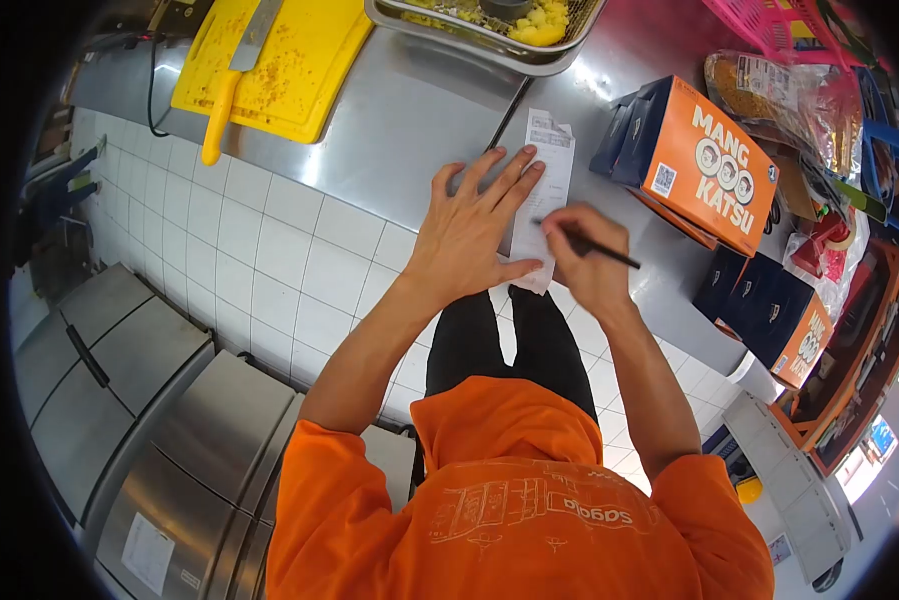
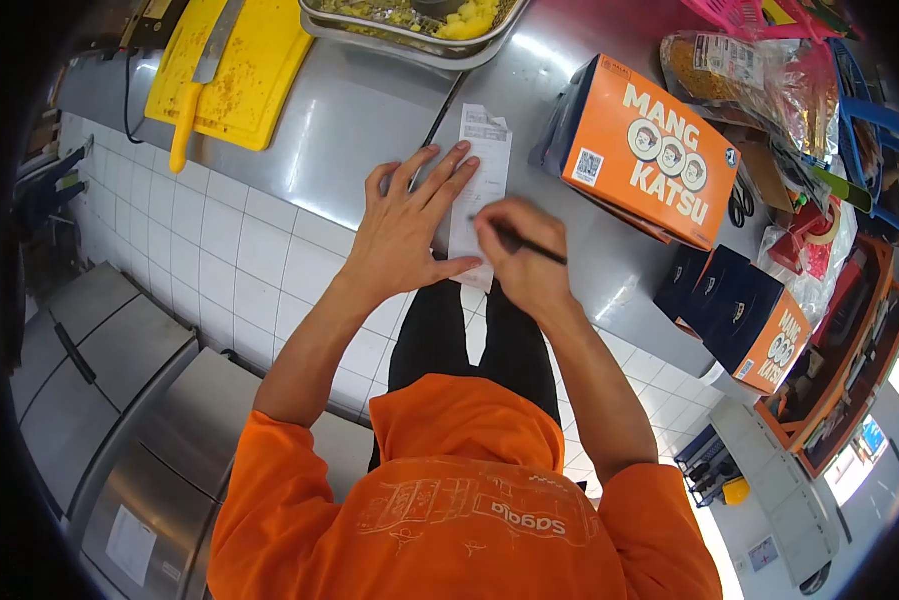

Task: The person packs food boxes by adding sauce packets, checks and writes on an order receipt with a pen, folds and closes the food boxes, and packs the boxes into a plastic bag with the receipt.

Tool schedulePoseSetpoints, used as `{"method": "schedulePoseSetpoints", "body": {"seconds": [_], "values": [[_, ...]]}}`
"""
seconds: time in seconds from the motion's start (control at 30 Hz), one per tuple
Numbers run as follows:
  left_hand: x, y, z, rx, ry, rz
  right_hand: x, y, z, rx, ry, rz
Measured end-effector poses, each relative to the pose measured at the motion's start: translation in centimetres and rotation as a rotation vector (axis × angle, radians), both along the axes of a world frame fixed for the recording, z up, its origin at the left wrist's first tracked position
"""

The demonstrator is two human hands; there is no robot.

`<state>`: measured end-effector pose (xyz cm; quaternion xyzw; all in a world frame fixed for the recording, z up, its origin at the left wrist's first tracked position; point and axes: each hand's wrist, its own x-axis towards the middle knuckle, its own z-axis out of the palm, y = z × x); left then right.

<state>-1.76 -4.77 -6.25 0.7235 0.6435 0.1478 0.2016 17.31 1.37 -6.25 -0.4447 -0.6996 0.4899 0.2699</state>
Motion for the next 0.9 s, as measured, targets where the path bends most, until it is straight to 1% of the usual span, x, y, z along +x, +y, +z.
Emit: {"method": "schedulePoseSetpoints", "body": {"seconds": [0.13, 0.17, 0.27, 0.3, 0.4, 0.43, 0.53, 0.57, 0.63, 0.67, 0.7, 0.77, 0.8, 0.83, 0.87, 0.9], "values": [[-0.4, 0.5, 0.1, -0.019, -0.017, -0.02, 1.3, -1.4, 1.6, -0.026, -0.143, 0.126], [-0.5, 0.7, 0.2, -0.016, -0.023, -0.018, 1.6, -2.1, 1.7, -0.06, -0.152, 0.053], [-0.5, 0.9, 0.6, -0.018, -0.052, -0.022, 1.3, -2.6, 2.1, 0.243, -0.056, -0.174], [-0.4, 0.9, 0.7, -0.024, -0.062, -0.024, 1.8, -2.9, 1.4, 0.327, -0.18, -0.09], [-0.5, 0.8, 1.5, 0.004, -0.114, -0.03, 0.9, -3.8, 0.4, 0.517, -0.439, 0.059], [-0.5, 1.3, 1.7, 0.022, -0.134, -0.031, 0.9, -4.5, -0.3, 0.476, -0.438, 0.037], [0.5, 3.7, 1.0, 0.075, -0.203, 0.201, 1.2, -5.4, -0.7, 0.494, -0.44, 0.032], [0.8, 4.7, 0.9, 0.134, -0.144, 0.165, 1.4, -5.6, -0.8, 0.484, -0.443, 0.034], [0.7, 4.9, 1.1, 0.046, -0.186, 0.083, 1.7, -5.8, -0.4, 0.47, -0.424, 0.038], [0.5, 5.3, 0.9, 0.01, -0.203, 0.042, 1.8, -5.4, -0.2, 0.472, -0.412, 0.038], [0.4, 5.5, 1.1, 0.043, -0.249, -0.005, 1.8, -5.6, 0.0, 0.414, -0.339, -0.067], [0.8, 4.7, 2.3, -0.222, -0.638, 0.093, 1.4, -6.4, 0.7, 0.289, -0.185, -0.279], [1.3, 5.0, 3.2, -0.347, -0.828, 0.143, 1.0, -6.2, 1.4, 0.171, -0.046, -0.411], [2.0, 5.0, 5.2, -0.269, -0.893, 0.043, 0.6, -6.4, 2.7, 0.048, 0.095, -0.537], [2.5, 5.1, 6.5, -0.324, -0.894, -0.012, 0.4, -7.3, 3.5, -0.084, 0.238, -0.66], [3.0, 5.2, 7.5, -0.379, -0.894, -0.065, 1.4, -8.8, 1.8, -0.206, 0.299, -0.673]]}}
